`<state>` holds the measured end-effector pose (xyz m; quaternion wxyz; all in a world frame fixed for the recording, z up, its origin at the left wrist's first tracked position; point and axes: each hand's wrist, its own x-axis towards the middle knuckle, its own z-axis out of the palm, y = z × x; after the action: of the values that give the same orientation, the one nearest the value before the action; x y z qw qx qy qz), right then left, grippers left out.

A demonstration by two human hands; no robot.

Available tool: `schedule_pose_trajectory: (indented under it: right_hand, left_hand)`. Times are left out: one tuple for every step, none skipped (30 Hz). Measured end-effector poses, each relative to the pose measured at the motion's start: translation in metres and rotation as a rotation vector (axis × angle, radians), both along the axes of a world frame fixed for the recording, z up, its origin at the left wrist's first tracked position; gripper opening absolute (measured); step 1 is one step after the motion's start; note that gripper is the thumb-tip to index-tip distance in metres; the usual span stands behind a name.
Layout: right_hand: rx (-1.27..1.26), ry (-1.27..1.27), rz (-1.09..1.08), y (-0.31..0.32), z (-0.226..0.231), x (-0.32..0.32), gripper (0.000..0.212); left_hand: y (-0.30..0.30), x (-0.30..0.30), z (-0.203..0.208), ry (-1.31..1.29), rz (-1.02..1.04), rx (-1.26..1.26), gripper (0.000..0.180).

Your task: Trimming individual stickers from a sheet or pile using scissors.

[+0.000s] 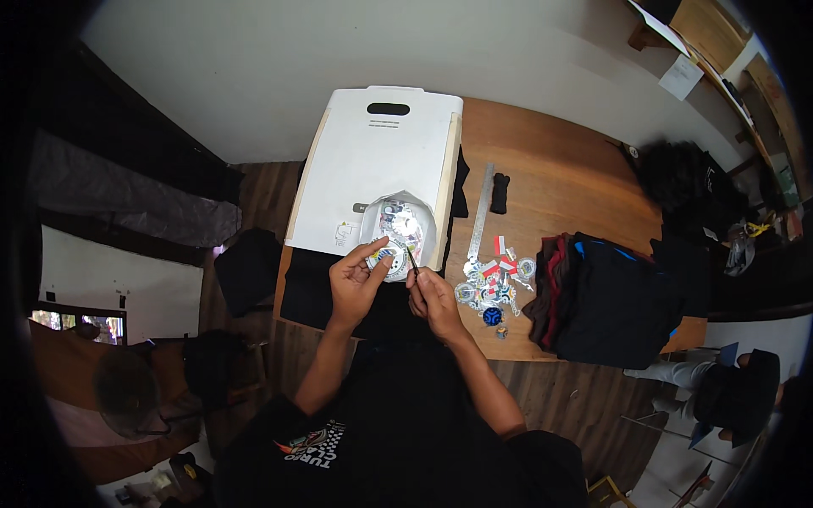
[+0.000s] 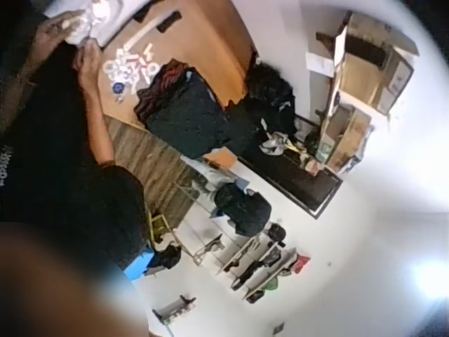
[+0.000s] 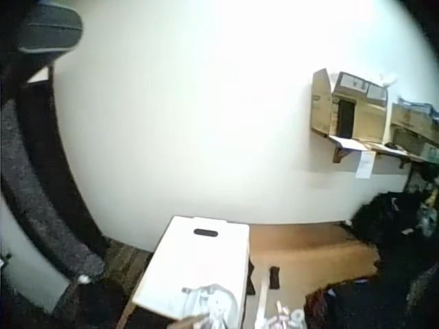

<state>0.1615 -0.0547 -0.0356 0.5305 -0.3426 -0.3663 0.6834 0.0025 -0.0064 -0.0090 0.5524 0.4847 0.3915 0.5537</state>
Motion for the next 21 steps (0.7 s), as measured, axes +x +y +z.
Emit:
schedule_pose_trajectory:
  right_hand:
    - [-0.011, 0.015, -0.011, -0.001, 0.0, -0.001, 0.036]
    - [-0.021, 0.029, -0.021, -0.001, -0.001, -0.001, 0.034]
    - [-0.021, 0.03, -0.024, -0.001, -0.002, -0.001, 0.034]
    - [-0.019, 0.044, -0.025, -0.002, -0.004, -0.001, 0.034]
    - [-0.017, 0.059, -0.024, -0.002, -0.003, -0.003, 0.034]
    - [-0.018, 0.06, -0.023, -0.002, 0.0, -0.003, 0.034]
    - [-0.002, 0.061, -0.03, -0.001, 0.003, -0.003, 0.034]
    - [0.014, 0.063, -0.038, -0.001, 0.007, -0.004, 0.033]
    - [0.014, 0.064, -0.038, -0.002, 0.004, -0.004, 0.033]
    - [0.004, 0.07, -0.035, -0.003, -0.002, -0.005, 0.033]
    - [-0.007, 0.075, -0.031, -0.003, -0.004, -0.005, 0.033]
    - [-0.008, 0.076, -0.032, -0.004, -0.005, -0.005, 0.033]
    - [-0.01, 0.078, -0.032, -0.004, -0.006, -0.005, 0.034]
    - [-0.012, 0.08, -0.032, -0.004, -0.005, -0.005, 0.034]
    - [-0.013, 0.08, -0.032, -0.004, -0.006, -0.005, 0.034]
    - [-0.017, 0.085, -0.035, -0.004, -0.006, -0.005, 0.034]
    - [-0.022, 0.09, -0.037, -0.004, -0.006, -0.005, 0.034]
    - [-0.023, 0.09, -0.036, -0.005, -0.006, -0.005, 0.034]
    - [-0.019, 0.09, -0.033, -0.005, -0.007, -0.005, 0.034]
    - [-0.014, 0.09, -0.031, -0.004, -0.007, -0.004, 0.034]
    - [-0.014, 0.09, -0.031, -0.004, -0.007, -0.004, 0.034]
  left_hand:
    - [0.0, 0.0, 0.001, 0.001, -0.004, -0.002, 0.032]
    - [0.0, 0.0, 0.002, 0.007, -0.001, -0.004, 0.032]
    - [0.001, 0.0, 0.003, 0.014, 0.002, -0.005, 0.032]
    - [0.001, 0.001, 0.003, 0.015, -0.001, -0.005, 0.032]
    - [0.001, 0.0, 0.002, 0.011, 0.006, -0.012, 0.032]
    - [0.001, 0.0, 0.001, 0.008, 0.014, -0.019, 0.032]
    - [0.001, -0.001, -0.001, 0.009, 0.015, -0.019, 0.032]
    - [0.001, -0.001, -0.004, 0.014, 0.013, -0.023, 0.032]
    - [0.001, -0.002, -0.007, 0.019, 0.011, -0.027, 0.032]
    - [0.001, -0.003, -0.008, 0.02, 0.011, -0.028, 0.032]
    - [0.001, -0.003, -0.009, 0.031, 0.013, -0.03, 0.032]
    - [0.001, -0.003, -0.01, 0.041, 0.015, -0.033, 0.032]
    - [0.001, -0.002, -0.009, 0.041, 0.015, -0.034, 0.032]
    - [0.0, -0.001, -0.004, 0.026, 0.012, -0.04, 0.032]
    - [0.0, 0.0, -0.001, 0.011, 0.008, -0.047, 0.032]
    - [0.0, 0.001, -0.002, 0.011, 0.009, -0.048, 0.032]
    - [0.0, 0.0, -0.003, 0.01, 0.009, -0.048, 0.032]
    - [0.0, 0.0, -0.003, 0.009, 0.009, -0.048, 0.032]
    - [-0.001, 0.0, -0.002, 0.009, 0.01, -0.048, 0.032]
    - [-0.001, 0.001, -0.001, 0.005, 0.007, -0.047, 0.033]
    - [-0.001, 0.001, 0.0, 0.001, 0.004, -0.046, 0.033]
